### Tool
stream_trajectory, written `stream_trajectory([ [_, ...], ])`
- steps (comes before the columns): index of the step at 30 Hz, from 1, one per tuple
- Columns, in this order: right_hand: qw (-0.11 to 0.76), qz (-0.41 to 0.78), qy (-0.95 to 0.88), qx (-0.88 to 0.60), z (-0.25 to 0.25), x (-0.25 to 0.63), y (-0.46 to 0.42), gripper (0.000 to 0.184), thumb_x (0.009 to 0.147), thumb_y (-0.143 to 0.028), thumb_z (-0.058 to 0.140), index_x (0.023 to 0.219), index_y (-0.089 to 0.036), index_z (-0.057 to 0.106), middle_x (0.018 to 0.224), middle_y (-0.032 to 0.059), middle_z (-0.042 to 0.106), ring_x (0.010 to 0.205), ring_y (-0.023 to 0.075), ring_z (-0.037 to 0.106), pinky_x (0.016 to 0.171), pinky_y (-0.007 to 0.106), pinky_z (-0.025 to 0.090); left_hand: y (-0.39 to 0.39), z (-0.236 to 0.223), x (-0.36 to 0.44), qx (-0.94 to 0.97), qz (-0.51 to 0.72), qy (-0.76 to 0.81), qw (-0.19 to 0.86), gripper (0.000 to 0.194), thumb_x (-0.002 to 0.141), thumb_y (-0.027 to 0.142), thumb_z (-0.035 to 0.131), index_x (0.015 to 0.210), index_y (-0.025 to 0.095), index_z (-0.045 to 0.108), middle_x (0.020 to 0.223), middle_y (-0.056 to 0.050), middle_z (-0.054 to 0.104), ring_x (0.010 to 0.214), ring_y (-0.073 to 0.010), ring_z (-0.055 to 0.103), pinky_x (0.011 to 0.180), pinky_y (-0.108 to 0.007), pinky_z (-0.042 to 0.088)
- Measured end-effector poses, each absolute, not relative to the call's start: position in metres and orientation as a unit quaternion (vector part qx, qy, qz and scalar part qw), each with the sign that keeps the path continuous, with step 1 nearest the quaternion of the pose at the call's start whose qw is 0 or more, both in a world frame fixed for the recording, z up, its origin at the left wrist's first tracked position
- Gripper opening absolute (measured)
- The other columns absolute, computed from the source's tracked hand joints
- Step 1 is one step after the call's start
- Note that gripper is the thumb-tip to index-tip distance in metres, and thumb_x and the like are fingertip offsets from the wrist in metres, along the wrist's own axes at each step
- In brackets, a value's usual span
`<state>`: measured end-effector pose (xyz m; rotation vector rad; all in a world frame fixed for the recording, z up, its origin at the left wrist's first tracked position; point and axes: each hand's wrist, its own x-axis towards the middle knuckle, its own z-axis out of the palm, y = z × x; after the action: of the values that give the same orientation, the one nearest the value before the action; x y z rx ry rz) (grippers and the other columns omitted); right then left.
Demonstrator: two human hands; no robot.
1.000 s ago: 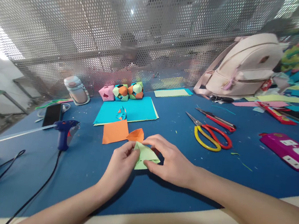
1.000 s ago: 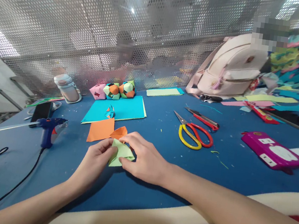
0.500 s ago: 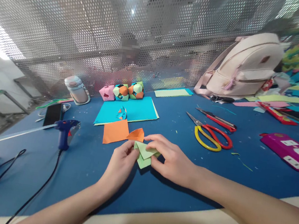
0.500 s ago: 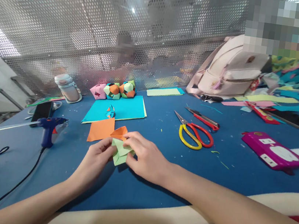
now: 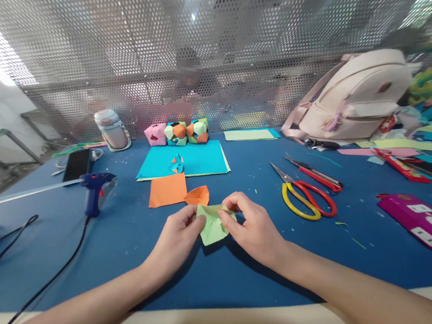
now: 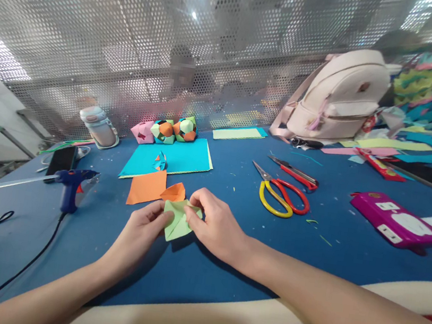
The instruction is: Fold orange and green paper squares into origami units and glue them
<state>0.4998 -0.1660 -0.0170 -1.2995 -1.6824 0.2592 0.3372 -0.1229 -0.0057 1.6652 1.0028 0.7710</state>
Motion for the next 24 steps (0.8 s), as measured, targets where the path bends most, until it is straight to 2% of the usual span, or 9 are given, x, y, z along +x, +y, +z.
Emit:
stream_trajectory([
  [5, 0.495, 0.072, -0.721, -0.479, -0.0177, 0.5000, -0.1657, 0.010, 0.087, -0.013, 0.047, 0.079, -0.020, 0.047, 0.076, 0.0007, 0.050, 0.070, 0.0125, 0.050, 0.063, 0.025, 0.041, -0.1236, -0.0058, 0.3378, 0.680, 0.314, 0.403, 0.526, 0.030, 0.081, 0.043, 0.052, 0.070, 0.015, 0.054, 0.063, 0.003, 0.045, 0.059, -0.0107, 0.038, 0.054, -0.021, 0.032],
  [9, 0.514, 0.049, -0.743, -0.426, -0.0175, 0.4997, -0.1655, 0.007, 0.088, -0.013, 0.049, 0.085, -0.019, 0.052, 0.084, 0.0047, 0.055, 0.079, 0.0147, 0.054, 0.069, 0.027, 0.044, -0.1237, -0.0064, 0.3376, 0.692, 0.307, 0.403, 0.514, 0.034, 0.082, 0.046, 0.052, 0.064, 0.016, 0.050, 0.060, 0.004, 0.039, 0.057, -0.0102, 0.034, 0.052, -0.021, 0.029],
  [17, 0.507, -0.019, -0.751, -0.422, -0.0152, 0.5002, -0.1662, 0.013, 0.088, -0.013, 0.051, 0.076, -0.018, 0.054, 0.072, 0.0038, 0.057, 0.070, 0.0148, 0.054, 0.063, 0.028, 0.044, -0.1268, -0.0030, 0.3375, 0.702, 0.304, 0.401, 0.504, 0.033, 0.081, 0.042, 0.052, 0.062, 0.016, 0.050, 0.059, 0.003, 0.040, 0.057, -0.0106, 0.036, 0.051, -0.021, 0.030],
  [24, 0.506, -0.022, -0.757, -0.413, -0.0156, 0.5017, -0.1665, 0.012, 0.087, -0.012, 0.047, 0.082, -0.018, 0.056, 0.072, 0.0035, 0.056, 0.069, 0.0145, 0.054, 0.062, 0.027, 0.045, -0.1263, -0.0022, 0.3366, 0.685, 0.317, 0.399, 0.521, 0.032, 0.080, 0.042, 0.053, 0.063, 0.015, 0.053, 0.059, 0.002, 0.044, 0.057, -0.0109, 0.039, 0.051, -0.020, 0.034],
])
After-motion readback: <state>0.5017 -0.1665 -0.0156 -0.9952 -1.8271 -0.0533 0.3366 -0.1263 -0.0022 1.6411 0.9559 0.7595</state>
